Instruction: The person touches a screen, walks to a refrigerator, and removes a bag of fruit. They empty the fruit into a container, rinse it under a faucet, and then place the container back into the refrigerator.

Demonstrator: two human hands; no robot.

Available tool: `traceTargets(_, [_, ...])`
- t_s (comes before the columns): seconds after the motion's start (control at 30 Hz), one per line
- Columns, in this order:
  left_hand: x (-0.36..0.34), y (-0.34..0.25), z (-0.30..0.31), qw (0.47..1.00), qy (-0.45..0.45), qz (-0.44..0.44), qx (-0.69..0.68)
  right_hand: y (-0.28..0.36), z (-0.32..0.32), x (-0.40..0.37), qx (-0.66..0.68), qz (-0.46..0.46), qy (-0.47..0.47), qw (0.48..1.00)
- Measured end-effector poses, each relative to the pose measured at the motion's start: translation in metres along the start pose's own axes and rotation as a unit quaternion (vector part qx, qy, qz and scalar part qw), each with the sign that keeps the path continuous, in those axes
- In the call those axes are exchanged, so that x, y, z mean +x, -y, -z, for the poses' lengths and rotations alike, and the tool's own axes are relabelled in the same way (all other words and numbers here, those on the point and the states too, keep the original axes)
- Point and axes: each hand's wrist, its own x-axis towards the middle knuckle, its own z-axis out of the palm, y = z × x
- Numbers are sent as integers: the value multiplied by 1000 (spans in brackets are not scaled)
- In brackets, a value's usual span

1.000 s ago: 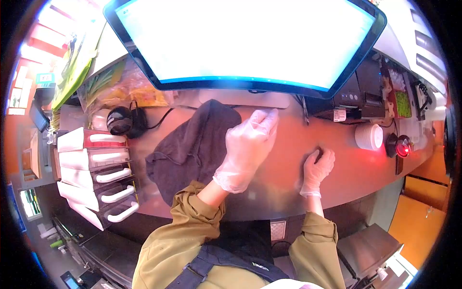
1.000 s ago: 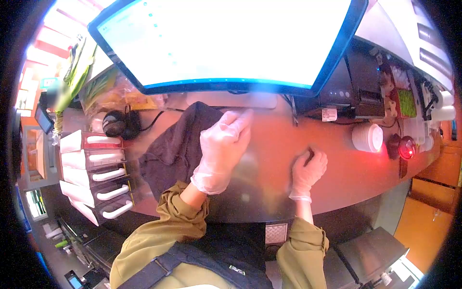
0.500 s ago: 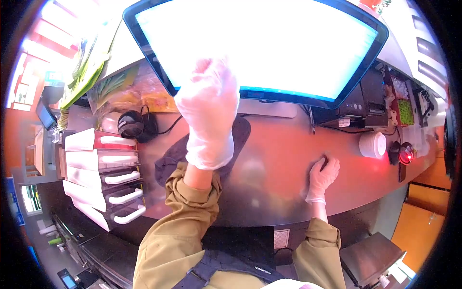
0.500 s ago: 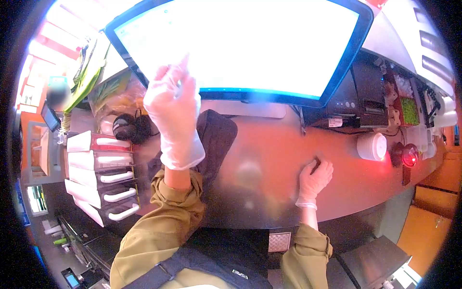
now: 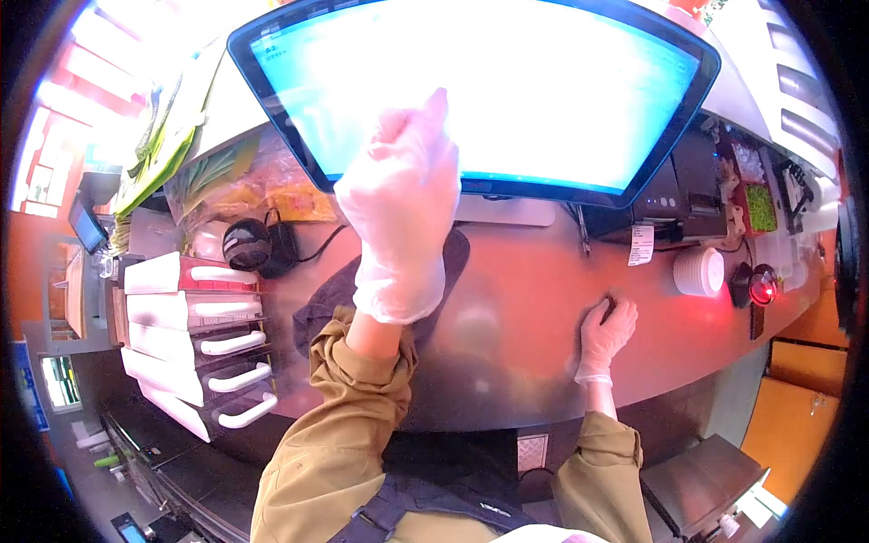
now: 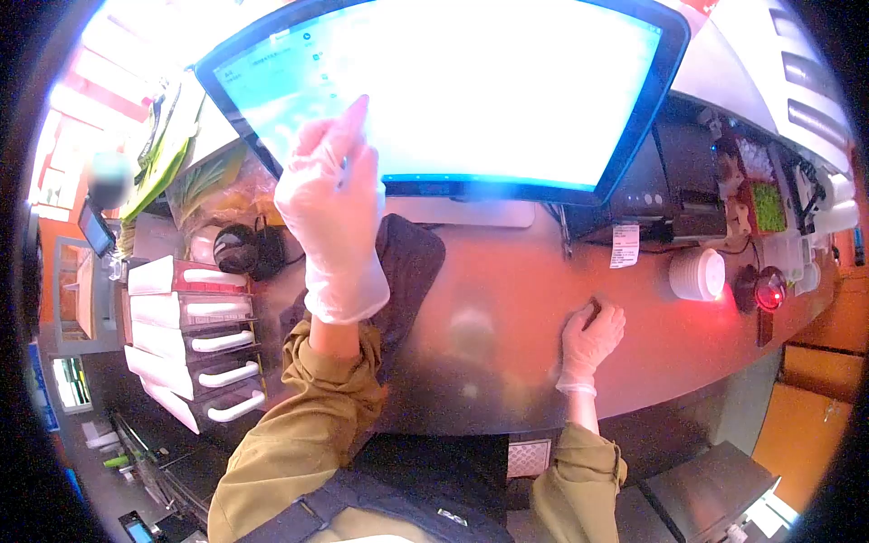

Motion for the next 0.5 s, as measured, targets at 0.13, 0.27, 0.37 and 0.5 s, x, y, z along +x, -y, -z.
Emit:
traceTargets(0.13, [-19,-3,2,998,60,11,-13,1,0,1,0,7,-10,1000])
traceTargets(0.27, [-36,-2,-1,993,107,57,-13,4,2,3,7,11,-15,1000])
traceTargets(0.37, [-40,-4,-2,992,111,52,-24,4,2,3,8,10,-13,1000])
traceTargets(0.5, [-42,-3,-4,994,93,48,-42,4,2,2,4,6,-7,1000])
